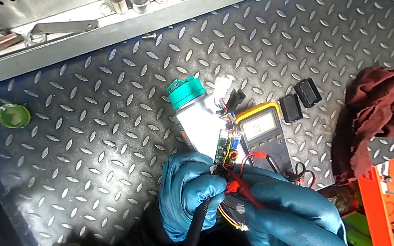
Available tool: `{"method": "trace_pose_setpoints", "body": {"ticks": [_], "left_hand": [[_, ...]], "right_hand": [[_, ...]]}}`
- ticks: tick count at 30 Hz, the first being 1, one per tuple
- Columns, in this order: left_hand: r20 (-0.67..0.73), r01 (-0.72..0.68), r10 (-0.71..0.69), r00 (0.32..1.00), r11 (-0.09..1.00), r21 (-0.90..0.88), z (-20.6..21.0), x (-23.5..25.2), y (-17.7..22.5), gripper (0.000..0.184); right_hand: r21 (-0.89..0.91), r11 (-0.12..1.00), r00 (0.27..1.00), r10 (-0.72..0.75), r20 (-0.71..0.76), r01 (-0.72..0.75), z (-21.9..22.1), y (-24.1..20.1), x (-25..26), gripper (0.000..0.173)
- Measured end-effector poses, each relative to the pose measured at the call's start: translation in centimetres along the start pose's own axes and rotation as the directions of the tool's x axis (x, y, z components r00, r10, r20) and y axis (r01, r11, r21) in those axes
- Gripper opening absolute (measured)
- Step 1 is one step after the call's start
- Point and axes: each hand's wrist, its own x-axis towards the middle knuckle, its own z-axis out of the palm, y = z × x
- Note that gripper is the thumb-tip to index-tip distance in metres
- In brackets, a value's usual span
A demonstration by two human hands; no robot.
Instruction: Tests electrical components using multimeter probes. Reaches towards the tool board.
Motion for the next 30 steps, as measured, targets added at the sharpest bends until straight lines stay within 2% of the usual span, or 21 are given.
{"method": "trace_pose_setpoints", "body": {"ticks": [2, 6, 14, 17, 23, 27, 30], "left_hand": [[0.003, -0.015, 0.015, 1.0, 1.0, 0.02, 0.1, 0.06, 0.09, 0.016], [0.017, -0.037, 0.037, 0.999, 0.999, 0.038, 0.0, 0.21, 0.02, 0.015], [0.047, -0.038, 0.036, 0.998, 0.998, 0.044, -0.26, 0.4, 0.0, 0.013], [0.022, -0.037, 0.036, 0.999, 0.998, 0.053, -0.13, 0.3, -0.06, 0.013], [0.031, -0.025, 0.023, 0.999, 0.996, 0.083, -0.27, 0.23, -0.12, 0.013], [0.017, -0.027, 0.026, 1.0, 0.998, 0.053, -0.14, 0.14, -0.16, 0.014], [-0.048, -0.011, 0.009, 0.999, 0.999, -0.043, 0.16, -0.11, -0.33, 0.018]], "right_hand": [[-0.053, 0.999, 0.998, 0.002, 0.069, 0.002, -0.31, -0.21, 0.59, 0.006], [-0.06, 0.998, 0.995, 0.002, 0.104, 0.005, -0.51, -0.26, 1.03, 0.003], [-0.028, 1.0, 0.999, -0.005, 0.053, 0.007, -0.01, -0.1, 1.08, 0.002], [-0.067, 0.998, 0.994, -0.005, 0.107, 0.012, -0.47, -0.09, 1.0, 0.002], [-0.064, 0.998, 0.993, 0.013, 0.114, -0.005, -0.55, -0.16, 1.1, 0.002], [-0.054, 0.999, 0.993, 0.008, 0.114, -0.002, -0.46, -0.16, 1.13, 0.002], [-0.032, 0.999, 0.999, 0.005, 0.043, -0.003, 0.11, -0.22, 0.94, 0.003]]}}
